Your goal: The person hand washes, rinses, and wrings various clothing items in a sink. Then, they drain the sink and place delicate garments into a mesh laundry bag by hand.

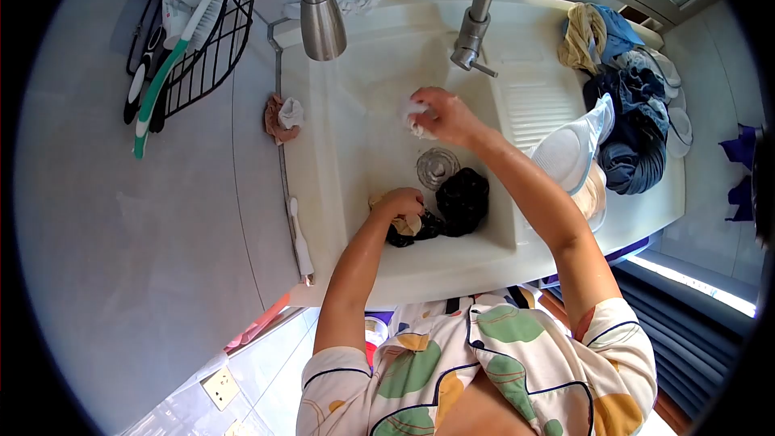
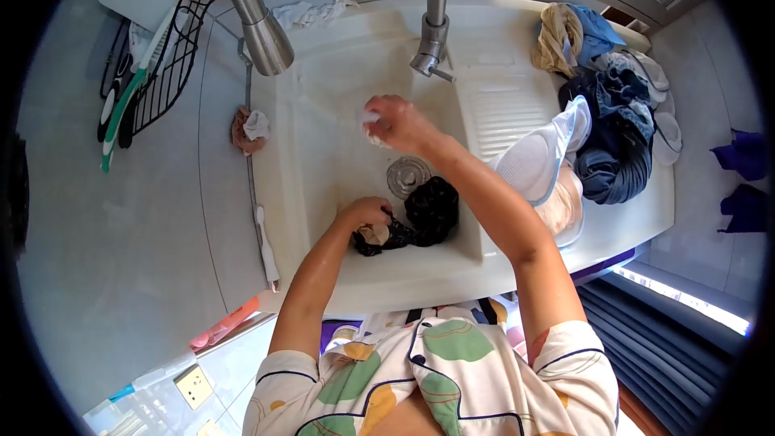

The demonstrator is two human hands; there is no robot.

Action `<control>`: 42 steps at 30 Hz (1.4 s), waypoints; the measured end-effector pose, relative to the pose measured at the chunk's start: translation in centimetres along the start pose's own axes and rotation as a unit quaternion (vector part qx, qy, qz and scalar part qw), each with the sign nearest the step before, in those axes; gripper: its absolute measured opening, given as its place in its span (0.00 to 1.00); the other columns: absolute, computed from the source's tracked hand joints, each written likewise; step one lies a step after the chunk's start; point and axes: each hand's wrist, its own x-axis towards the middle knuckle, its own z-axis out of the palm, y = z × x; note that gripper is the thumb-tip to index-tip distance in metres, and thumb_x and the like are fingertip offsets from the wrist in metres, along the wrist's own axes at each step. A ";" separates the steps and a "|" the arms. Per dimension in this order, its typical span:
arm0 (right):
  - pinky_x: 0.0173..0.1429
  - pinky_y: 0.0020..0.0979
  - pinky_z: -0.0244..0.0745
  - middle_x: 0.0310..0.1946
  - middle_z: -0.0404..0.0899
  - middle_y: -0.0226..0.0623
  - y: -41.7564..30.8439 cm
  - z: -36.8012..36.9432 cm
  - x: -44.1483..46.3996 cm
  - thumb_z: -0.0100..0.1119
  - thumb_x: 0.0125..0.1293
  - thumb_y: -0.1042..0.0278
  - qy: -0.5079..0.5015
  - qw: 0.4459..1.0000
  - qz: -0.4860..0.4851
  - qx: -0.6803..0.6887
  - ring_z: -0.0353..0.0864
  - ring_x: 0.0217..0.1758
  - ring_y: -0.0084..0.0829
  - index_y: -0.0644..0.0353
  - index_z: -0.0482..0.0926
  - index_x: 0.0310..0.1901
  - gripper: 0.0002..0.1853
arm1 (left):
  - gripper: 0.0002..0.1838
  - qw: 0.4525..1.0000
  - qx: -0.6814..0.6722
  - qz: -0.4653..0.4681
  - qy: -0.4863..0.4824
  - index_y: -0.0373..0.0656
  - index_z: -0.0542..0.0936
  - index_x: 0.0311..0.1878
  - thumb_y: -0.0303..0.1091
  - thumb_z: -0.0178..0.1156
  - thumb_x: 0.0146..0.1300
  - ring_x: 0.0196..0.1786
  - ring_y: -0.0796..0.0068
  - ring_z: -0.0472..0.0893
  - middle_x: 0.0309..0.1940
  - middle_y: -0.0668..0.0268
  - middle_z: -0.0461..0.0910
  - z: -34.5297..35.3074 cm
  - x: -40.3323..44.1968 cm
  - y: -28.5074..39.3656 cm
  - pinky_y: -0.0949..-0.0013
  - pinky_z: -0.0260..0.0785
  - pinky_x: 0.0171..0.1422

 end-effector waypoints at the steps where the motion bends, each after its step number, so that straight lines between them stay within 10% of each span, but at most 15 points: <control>1: 0.38 0.31 0.67 0.30 0.73 0.33 -0.1 0.3 0.2 0.49 0.51 0.70 0.010 0.981 -0.143 -0.134 0.71 0.35 0.32 0.56 0.71 0.35 0.09 | 0.22 0.996 -0.085 -0.017 0.014 0.41 0.73 0.44 0.39 0.55 0.42 0.34 0.63 0.77 0.33 0.58 0.77 -0.3 -0.1 -0.3 0.66 0.67 0.41; 5: 0.43 0.35 0.65 0.35 0.73 0.37 4.4 2.5 0.2 0.49 0.48 0.73 -0.151 0.951 -0.115 -0.243 0.70 0.39 0.39 0.55 0.72 0.35 0.10 | 0.24 0.946 -0.298 -0.116 0.044 0.39 0.70 0.47 0.36 0.54 0.44 0.29 0.62 0.77 0.29 0.55 0.77 -0.1 0.8 -3.1 0.67 0.67 0.39; 8: 0.43 0.38 0.65 0.38 0.71 0.37 10.3 4.2 0.4 0.49 0.48 0.73 -0.174 0.941 0.143 -0.252 0.69 0.40 0.41 0.53 0.73 0.35 0.10 | 0.24 0.971 -0.174 -0.143 0.075 0.39 0.66 0.50 0.32 0.51 0.46 0.34 0.60 0.76 0.35 0.53 0.75 -1.4 -0.1 -1.7 0.65 0.67 0.42; 10: 0.43 0.38 0.65 0.39 0.71 0.38 14.4 6.1 0.9 0.50 0.48 0.72 0.092 0.946 0.204 -0.233 0.69 0.40 0.42 0.52 0.74 0.35 0.11 | 0.22 0.943 -0.062 -0.142 0.295 0.41 0.65 0.51 0.29 0.49 0.48 0.41 0.58 0.74 0.43 0.53 0.71 -2.0 -0.5 0.1 0.63 0.66 0.46; 16: 0.43 0.33 0.66 0.32 0.74 0.40 16.4 13.4 -1.4 0.51 0.50 0.68 0.118 0.979 0.093 -0.134 0.71 0.41 0.39 0.56 0.74 0.33 0.08 | 0.19 0.811 0.003 0.087 0.579 0.41 0.68 0.48 0.29 0.50 0.49 0.43 0.54 0.71 0.42 0.55 0.71 -3.4 6.2 -2.4 0.60 0.64 0.47; 19: 0.39 0.33 0.67 0.29 0.74 0.42 14.1 10.7 -2.7 0.52 0.50 0.64 -0.121 0.961 0.241 -0.069 0.73 0.36 0.40 0.58 0.74 0.33 0.10 | 0.16 0.874 -0.057 0.009 0.482 0.38 0.69 0.44 0.28 0.51 0.49 0.41 0.54 0.72 0.37 0.54 0.72 -2.4 5.7 -3.7 0.61 0.65 0.46; 21: 0.36 0.36 0.68 0.29 0.74 0.44 19.0 10.8 -2.8 0.52 0.48 0.62 0.182 0.915 0.358 -0.016 0.73 0.32 0.43 0.57 0.74 0.34 0.12 | 0.15 0.863 -0.151 -0.090 0.474 0.38 0.69 0.42 0.28 0.52 0.48 0.40 0.56 0.72 0.36 0.56 0.73 -1.0 6.3 -4.5 0.63 0.66 0.46; 23: 0.36 0.36 0.68 0.29 0.74 0.45 18.8 10.9 -2.9 0.51 0.48 0.62 0.186 0.920 0.345 -0.014 0.73 0.32 0.44 0.59 0.73 0.34 0.12 | 0.14 0.836 -0.239 -0.188 0.456 0.37 0.70 0.40 0.28 0.53 0.48 0.39 0.58 0.73 0.34 0.58 0.73 -1.0 7.0 -5.0 0.64 0.66 0.45; 25: 0.37 0.33 0.68 0.29 0.74 0.42 17.6 11.8 -3.1 0.51 0.49 0.64 0.108 0.924 0.351 0.107 0.73 0.32 0.40 0.61 0.73 0.34 0.12 | 0.11 0.709 -0.648 -0.086 0.264 0.40 0.72 0.39 0.31 0.48 0.52 0.38 0.64 0.74 0.35 0.61 0.74 -1.0 7.8 -5.5 0.61 0.68 0.41; 28: 0.40 0.30 0.67 0.25 0.73 0.40 8.8 14.2 -2.6 0.52 0.50 0.68 0.029 0.969 0.196 0.146 0.73 0.33 0.34 0.61 0.72 0.34 0.09 | 0.17 0.504 -0.835 0.095 0.199 0.41 0.68 0.48 0.35 0.43 0.55 0.46 0.65 0.71 0.43 0.59 0.70 -0.3 9.2 -5.8 0.63 0.64 0.50; 31: 0.40 0.30 0.67 0.29 0.73 0.42 3.5 13.8 -3.8 0.53 0.50 0.69 0.030 0.995 -0.060 0.071 0.73 0.35 0.34 0.61 0.71 0.36 0.11 | 0.22 0.459 -0.818 0.309 0.157 0.39 0.60 0.55 0.39 0.37 0.59 0.56 0.66 0.63 0.52 0.56 0.63 -0.3 3.8 -2.7 0.66 0.55 0.60; 35: 0.39 0.32 0.68 0.29 0.73 0.44 1.3 8.3 -2.2 0.55 0.50 0.66 -0.006 0.981 0.158 0.109 0.73 0.34 0.37 0.61 0.71 0.35 0.11 | 0.20 0.481 -0.787 0.365 0.126 0.36 0.65 0.49 0.38 0.39 0.58 0.47 0.67 0.69 0.45 0.59 0.68 -4.3 2.8 1.3 0.68 0.61 0.53; 36: 0.37 0.33 0.68 0.25 0.73 0.43 2.1 8.1 -1.9 0.55 0.51 0.65 0.131 0.985 0.104 0.042 0.73 0.31 0.38 0.61 0.71 0.35 0.12 | 0.17 0.718 -0.508 0.414 0.235 0.34 0.64 0.48 0.35 0.38 0.59 0.48 0.69 0.69 0.45 0.59 0.69 -6.6 1.5 2.5 0.71 0.60 0.54; 41: 0.32 0.39 0.69 0.19 0.72 0.46 3.5 4.0 -0.4 0.53 0.52 0.62 0.160 0.981 0.113 -0.008 0.73 0.25 0.46 0.59 0.69 0.37 0.13 | 0.10 0.749 -0.366 0.410 0.371 0.35 0.68 0.33 0.33 0.43 0.59 0.35 0.73 0.72 0.30 0.60 0.71 -8.5 3.7 1.7 0.73 0.65 0.42; 42: 0.32 0.41 0.69 0.18 0.73 0.47 4.6 3.6 -0.1 0.53 0.52 0.61 0.188 0.975 0.110 -0.046 0.73 0.25 0.49 0.58 0.68 0.39 0.14 | 0.10 0.716 -0.426 0.233 0.502 0.35 0.69 0.30 0.34 0.44 0.59 0.31 0.70 0.72 0.26 0.61 0.72 -8.5 2.6 2.1 0.70 0.65 0.41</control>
